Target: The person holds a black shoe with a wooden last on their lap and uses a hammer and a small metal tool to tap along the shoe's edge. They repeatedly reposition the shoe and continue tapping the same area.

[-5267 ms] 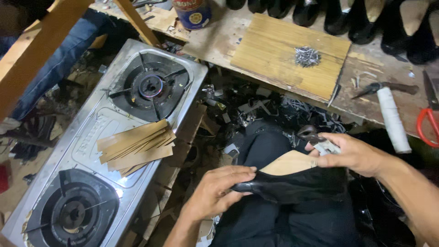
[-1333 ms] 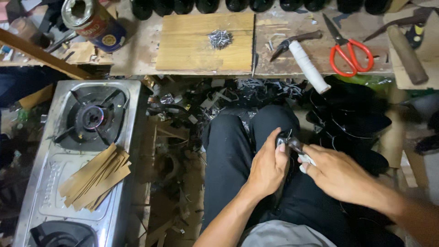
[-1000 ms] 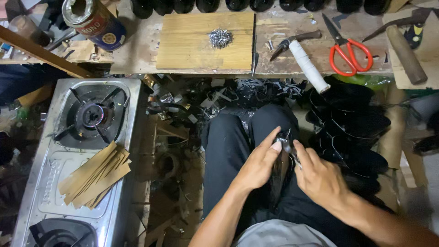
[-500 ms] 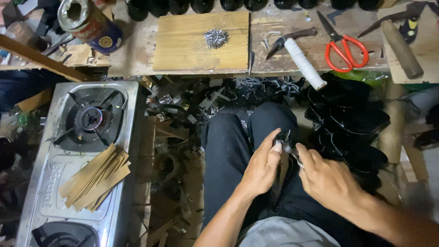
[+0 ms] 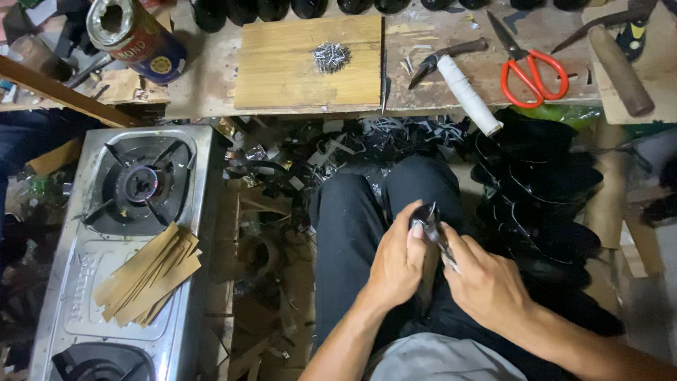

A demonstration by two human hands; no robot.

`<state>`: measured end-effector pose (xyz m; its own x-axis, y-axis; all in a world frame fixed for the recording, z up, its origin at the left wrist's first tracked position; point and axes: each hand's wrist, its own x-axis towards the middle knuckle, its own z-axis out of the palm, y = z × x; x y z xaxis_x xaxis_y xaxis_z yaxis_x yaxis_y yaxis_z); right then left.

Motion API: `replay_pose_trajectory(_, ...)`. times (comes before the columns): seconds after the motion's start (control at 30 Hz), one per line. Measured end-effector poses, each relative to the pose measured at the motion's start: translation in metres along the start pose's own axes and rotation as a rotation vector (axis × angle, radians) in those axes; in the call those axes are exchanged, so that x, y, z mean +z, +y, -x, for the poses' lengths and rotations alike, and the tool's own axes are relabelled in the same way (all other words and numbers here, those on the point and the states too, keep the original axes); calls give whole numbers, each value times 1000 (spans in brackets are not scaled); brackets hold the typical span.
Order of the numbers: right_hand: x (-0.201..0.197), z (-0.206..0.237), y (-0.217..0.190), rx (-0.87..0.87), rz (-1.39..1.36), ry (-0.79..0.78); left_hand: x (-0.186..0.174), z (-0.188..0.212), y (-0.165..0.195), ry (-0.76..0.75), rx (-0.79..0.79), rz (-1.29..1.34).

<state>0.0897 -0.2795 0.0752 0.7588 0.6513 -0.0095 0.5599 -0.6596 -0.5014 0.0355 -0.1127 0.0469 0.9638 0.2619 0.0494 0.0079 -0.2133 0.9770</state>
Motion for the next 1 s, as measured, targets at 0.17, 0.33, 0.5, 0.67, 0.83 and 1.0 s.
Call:
replay_pose_trajectory(0.17,-35,-11,11,366,-215,-483,2,6,6,65,-3,-83)
replay_pose_trajectory(0.33,-64,-34,22,192,-58,-699,6,7,7,16,131,-130)
replay_pose_trajectory(0.5,-90,-39,18,-251,-51,-538,9,9,11,-36,166,-176)
replay_pose_trajectory(0.67,-65,-22,8,-75,214,-354,-13,4,6,-180,144,-77)
replay_pose_trajectory(0.83,-34,-5,9,-113,133,-103,-26,-1,6,-223,160,90)
replay_pose_trajectory(1.0,-28,3,-3,-72,80,-67,-10,6,20,-107,13,-51)
